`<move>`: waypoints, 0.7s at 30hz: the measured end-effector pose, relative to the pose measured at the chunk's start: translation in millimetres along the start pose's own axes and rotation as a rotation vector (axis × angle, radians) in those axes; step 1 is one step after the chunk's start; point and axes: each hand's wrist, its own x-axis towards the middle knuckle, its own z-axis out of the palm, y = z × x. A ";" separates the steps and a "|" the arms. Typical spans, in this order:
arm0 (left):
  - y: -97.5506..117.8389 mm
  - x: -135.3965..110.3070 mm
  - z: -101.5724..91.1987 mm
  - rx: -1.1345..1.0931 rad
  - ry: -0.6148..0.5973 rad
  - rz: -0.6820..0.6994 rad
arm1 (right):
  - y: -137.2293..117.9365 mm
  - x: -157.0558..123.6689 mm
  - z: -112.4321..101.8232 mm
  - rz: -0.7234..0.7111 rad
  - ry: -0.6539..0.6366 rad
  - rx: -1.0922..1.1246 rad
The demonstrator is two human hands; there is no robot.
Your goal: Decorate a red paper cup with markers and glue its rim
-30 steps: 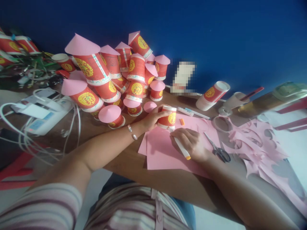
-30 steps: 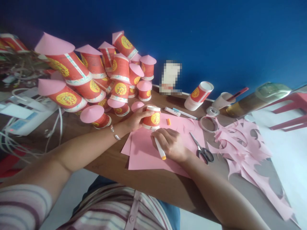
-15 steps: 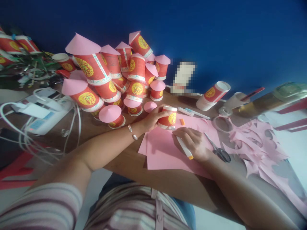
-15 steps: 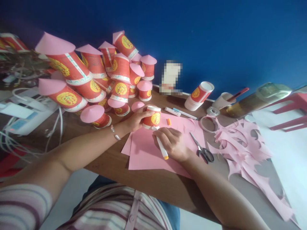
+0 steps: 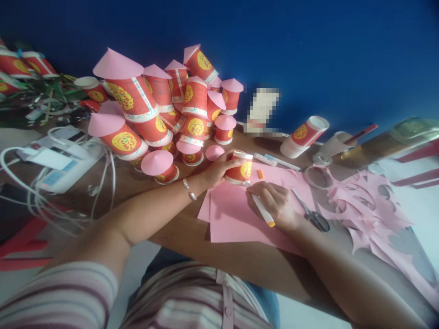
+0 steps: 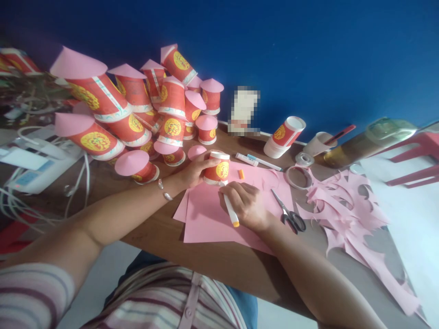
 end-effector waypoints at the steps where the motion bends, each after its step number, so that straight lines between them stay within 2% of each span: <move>1: -0.5 0.1 -0.4 0.003 0.001 -0.001 | -0.4 0.1 -0.2 0.000 -0.002 -0.002; 13: -3.3 2.0 -2.6 0.057 0.015 0.019 | -3.2 -0.4 -0.9 -0.001 -0.042 0.029; 21: -3.9 3.5 -0.6 0.034 0.020 0.031 | -5.1 0.6 0.0 -0.035 -0.020 0.051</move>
